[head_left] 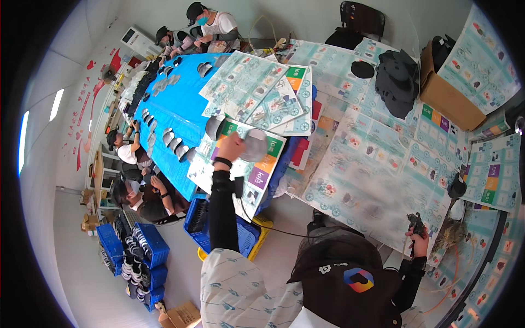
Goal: Manually assemble and glue shoe components in a factory setting.
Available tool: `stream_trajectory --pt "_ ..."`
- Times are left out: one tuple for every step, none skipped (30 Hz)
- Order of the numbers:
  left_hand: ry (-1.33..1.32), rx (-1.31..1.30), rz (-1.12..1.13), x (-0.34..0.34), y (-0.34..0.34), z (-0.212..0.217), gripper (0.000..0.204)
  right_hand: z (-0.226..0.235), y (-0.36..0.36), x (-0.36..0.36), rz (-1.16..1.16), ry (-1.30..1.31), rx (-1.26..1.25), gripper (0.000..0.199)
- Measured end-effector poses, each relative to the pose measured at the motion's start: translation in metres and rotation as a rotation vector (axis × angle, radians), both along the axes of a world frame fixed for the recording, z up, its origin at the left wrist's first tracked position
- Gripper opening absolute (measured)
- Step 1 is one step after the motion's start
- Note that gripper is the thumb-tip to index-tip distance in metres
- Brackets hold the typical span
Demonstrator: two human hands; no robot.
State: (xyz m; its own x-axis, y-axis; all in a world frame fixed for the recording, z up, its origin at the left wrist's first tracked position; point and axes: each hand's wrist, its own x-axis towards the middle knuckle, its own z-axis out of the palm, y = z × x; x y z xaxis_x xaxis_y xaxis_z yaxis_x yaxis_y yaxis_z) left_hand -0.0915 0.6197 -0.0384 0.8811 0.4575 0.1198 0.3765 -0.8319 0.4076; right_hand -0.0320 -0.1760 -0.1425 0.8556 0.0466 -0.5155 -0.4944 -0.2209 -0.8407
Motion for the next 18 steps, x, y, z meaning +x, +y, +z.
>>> stream_trajectory --pt "-0.027 0.047 0.045 0.006 0.033 -0.003 0.022 0.007 0.009 -0.003 -0.028 -0.010 -0.014 0.031" --pt "0.004 0.090 0.060 0.009 0.069 -0.006 0.024 0.017 0.022 -0.005 -0.028 -0.017 -0.028 0.031" --pt "0.037 0.117 0.074 0.007 0.101 -0.011 0.025 0.021 0.033 -0.007 -0.034 -0.026 -0.030 0.031" --pt "0.071 0.138 0.102 0.009 0.129 -0.020 0.025 0.022 0.041 -0.010 -0.049 -0.032 -0.034 0.032" --pt "0.105 0.154 0.121 0.017 0.147 -0.027 0.026 0.027 0.045 -0.017 -0.073 -0.037 -0.044 0.033" --pt "0.113 0.114 0.155 0.021 0.163 -0.033 0.023 0.031 0.050 -0.022 -0.084 -0.043 -0.052 0.033" --pt "0.111 0.103 0.141 0.024 0.174 -0.039 0.023 0.039 0.055 -0.029 -0.094 -0.046 -0.076 0.033" --pt "0.073 0.034 0.137 0.024 0.182 -0.045 0.020 0.046 0.058 -0.035 -0.102 -0.048 -0.099 0.034" --pt "0.037 -0.035 0.134 0.023 0.189 -0.052 0.019 0.055 0.060 -0.042 -0.113 -0.048 -0.109 0.034" --pt "0.032 0.031 0.149 0.022 0.194 -0.058 0.016 0.068 0.069 -0.048 -0.124 -0.042 -0.132 0.033" --pt "0.054 0.056 0.153 0.019 0.198 -0.065 0.013 0.075 0.073 -0.054 -0.136 -0.036 -0.156 0.032" --pt "0.087 0.071 0.166 0.018 0.200 -0.074 0.014 0.077 0.069 -0.061 -0.150 -0.034 -0.170 0.032" --pt "0.119 0.078 0.165 0.026 0.196 -0.086 0.017 0.080 0.058 -0.071 -0.170 -0.011 -0.170 0.035" --pt "0.158 0.073 0.158 0.033 0.195 -0.099 0.022 0.084 0.050 -0.080 -0.188 0.012 -0.168 0.038" --pt "0.104 0.077 0.128 0.042 0.189 -0.116 0.021 0.084 0.045 -0.088 -0.219 0.010 -0.197 0.038" --pt "0.039 0.165 0.036 0.046 0.196 -0.133 0.019 0.078 0.040 -0.092 -0.254 -0.073 -0.046 0.041" --pt "0.137 0.318 0.030 0.040 0.240 -0.132 0.022 0.070 0.035 -0.098 -0.296 -0.154 0.145 0.045" --pt "0.090 0.551 -0.030 0.004 0.289 -0.109 0.026 0.052 0.035 -0.086 -0.174 -0.160 0.070 0.049"
